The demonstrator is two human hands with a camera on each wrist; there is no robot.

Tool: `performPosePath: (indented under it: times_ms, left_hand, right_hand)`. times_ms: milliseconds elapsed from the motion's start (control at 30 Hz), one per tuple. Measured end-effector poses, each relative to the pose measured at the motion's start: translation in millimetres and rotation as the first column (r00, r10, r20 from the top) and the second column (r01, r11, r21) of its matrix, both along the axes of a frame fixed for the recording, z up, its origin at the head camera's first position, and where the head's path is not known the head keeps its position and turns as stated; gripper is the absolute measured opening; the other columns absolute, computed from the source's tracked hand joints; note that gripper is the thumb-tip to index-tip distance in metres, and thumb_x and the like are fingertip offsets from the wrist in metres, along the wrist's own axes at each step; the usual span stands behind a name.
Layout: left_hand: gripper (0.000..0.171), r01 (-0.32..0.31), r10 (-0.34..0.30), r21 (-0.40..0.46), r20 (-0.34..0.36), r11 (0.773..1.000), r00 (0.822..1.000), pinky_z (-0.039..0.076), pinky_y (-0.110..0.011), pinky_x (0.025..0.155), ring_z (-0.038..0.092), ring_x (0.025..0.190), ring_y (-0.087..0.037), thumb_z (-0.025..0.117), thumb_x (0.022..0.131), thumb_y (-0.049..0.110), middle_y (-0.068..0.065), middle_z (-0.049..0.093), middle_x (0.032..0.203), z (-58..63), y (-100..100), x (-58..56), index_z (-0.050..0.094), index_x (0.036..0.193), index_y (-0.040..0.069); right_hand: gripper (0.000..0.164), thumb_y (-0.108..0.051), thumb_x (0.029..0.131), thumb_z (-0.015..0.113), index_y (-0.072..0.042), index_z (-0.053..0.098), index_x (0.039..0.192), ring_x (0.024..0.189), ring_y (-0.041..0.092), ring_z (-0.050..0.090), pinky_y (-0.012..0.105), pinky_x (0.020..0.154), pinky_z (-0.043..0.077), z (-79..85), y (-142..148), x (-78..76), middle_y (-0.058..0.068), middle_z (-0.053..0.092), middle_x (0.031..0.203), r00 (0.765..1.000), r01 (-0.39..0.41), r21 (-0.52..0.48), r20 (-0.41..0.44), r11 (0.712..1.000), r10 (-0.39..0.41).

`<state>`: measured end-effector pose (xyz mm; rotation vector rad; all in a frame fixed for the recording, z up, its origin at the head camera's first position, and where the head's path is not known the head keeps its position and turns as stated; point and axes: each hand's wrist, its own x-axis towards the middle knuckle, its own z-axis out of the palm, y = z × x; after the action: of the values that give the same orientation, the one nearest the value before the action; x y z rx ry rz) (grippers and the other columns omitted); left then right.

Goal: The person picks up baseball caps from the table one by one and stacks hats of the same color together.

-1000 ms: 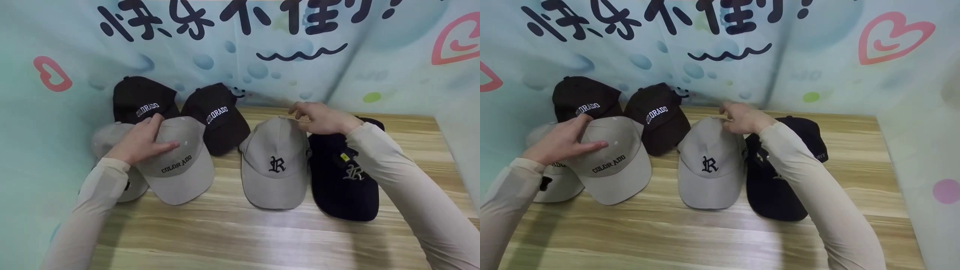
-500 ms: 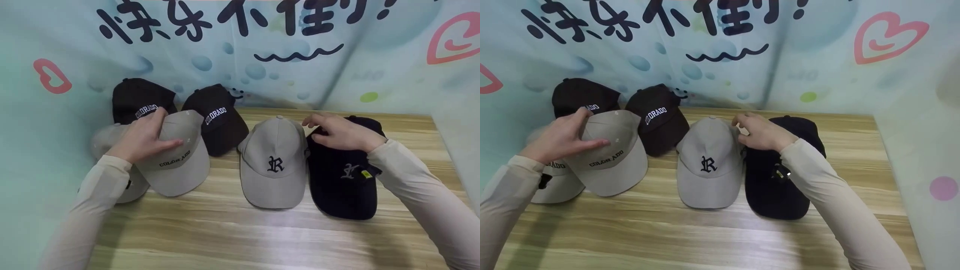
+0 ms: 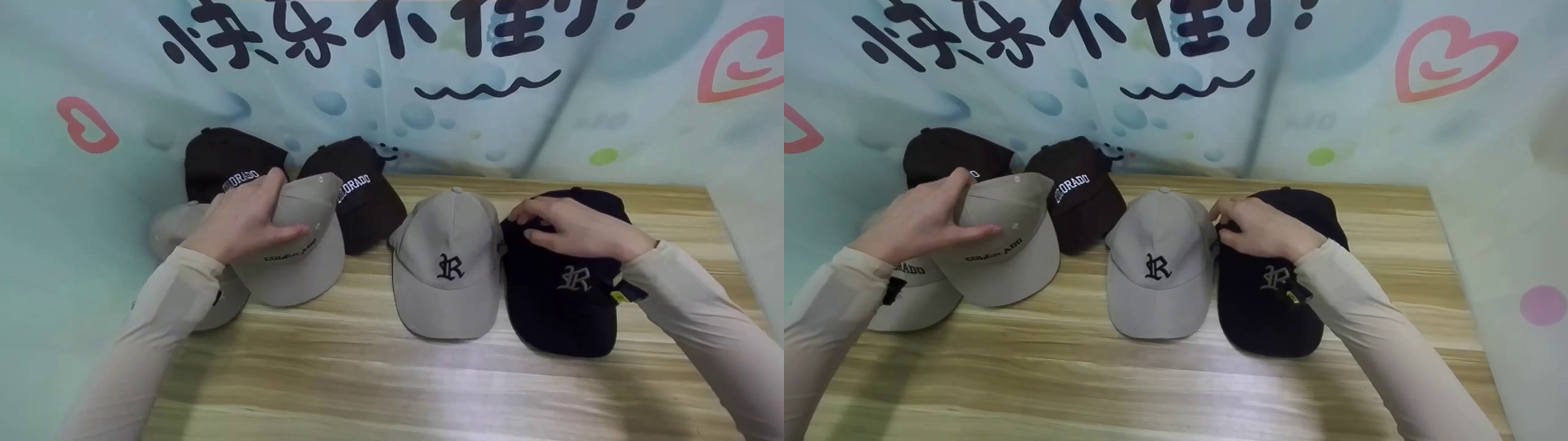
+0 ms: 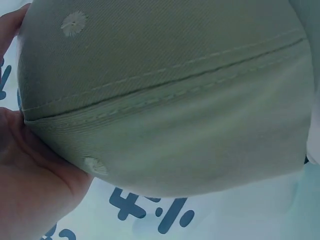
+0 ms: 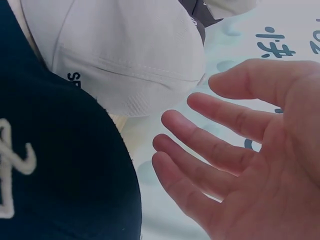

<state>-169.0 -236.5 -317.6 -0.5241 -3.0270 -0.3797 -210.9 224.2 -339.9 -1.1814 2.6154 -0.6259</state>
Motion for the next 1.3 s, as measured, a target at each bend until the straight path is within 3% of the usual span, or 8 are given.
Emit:
performPosePath:
  times_ms: [300,467,633,900,1300]
  left_hand:
    - [0.055,0.065,-0.065,0.03,0.01,0.997,0.998,0.042,-0.047,0.055,0.055,0.069,-0.03,0.079,0.077,0.041,-0.011,0.055,0.078,8.5,13,2.4,0.045,0.103,0.006]
    - [0.055,0.113,-0.114,0.056,-0.001,0.992,0.994,0.043,-0.045,0.056,0.056,0.069,-0.028,0.079,0.078,0.042,-0.01,0.058,0.082,10.2,23,4.8,0.045,0.103,0.006]
    - [0.057,0.158,-0.158,0.037,-0.005,0.987,0.987,0.045,-0.047,0.057,0.056,0.07,-0.027,0.079,0.077,0.042,-0.008,0.059,0.082,10.8,32,7.2,0.042,0.103,0.007]
    - [0.059,0.191,-0.191,0.009,-0.011,0.981,0.981,0.044,-0.044,0.051,0.054,0.064,-0.027,0.079,0.077,0.043,-0.006,0.054,0.08,13.0,47,13.6,0.039,0.102,0.007]
    - [0.061,0.318,-0.317,0.009,-0.063,0.948,0.946,0.045,-0.04,0.047,0.054,0.06,-0.024,0.078,0.077,0.048,-0.005,0.053,0.076,16.7,74,26.8,0.042,0.103,0.006]
  right_hand:
    - [0.028,0.001,0.09,0.06,-0.003,0.061,0.118,0.098,0.024,0.063,0.04,0.077,0.052,1.1,12,9.0,0.011,0.065,0.109,1.0,0.012,-0.045,0.024,0.999,-0.011]
    - [0.027,0.004,0.09,0.059,-0.005,0.062,0.115,0.089,0.017,0.065,0.034,0.07,0.054,4.0,21,14.2,0.008,0.067,0.101,1.0,0.002,-0.083,-0.011,0.997,-0.003]
    - [0.028,0.006,0.089,0.059,-0.006,0.063,0.113,0.085,0.012,0.064,0.028,0.067,0.052,3.8,32,20.4,0.004,0.068,0.096,0.999,-0.003,-0.124,-0.041,0.992,-0.002]
    - [0.028,0.006,0.091,0.058,-0.006,0.062,0.116,0.086,0.013,0.063,0.025,0.067,0.051,0.4,53,28.9,0.001,0.067,0.098,0.999,0.046,-0.133,0.009,0.99,-0.046]
    - [0.028,0.006,0.092,0.055,-0.003,0.061,0.117,0.089,0.017,0.064,0.023,0.07,0.05,-6.5,65,40.0,0.002,0.067,0.099,0.996,0.079,-0.139,0.063,0.987,-0.07]
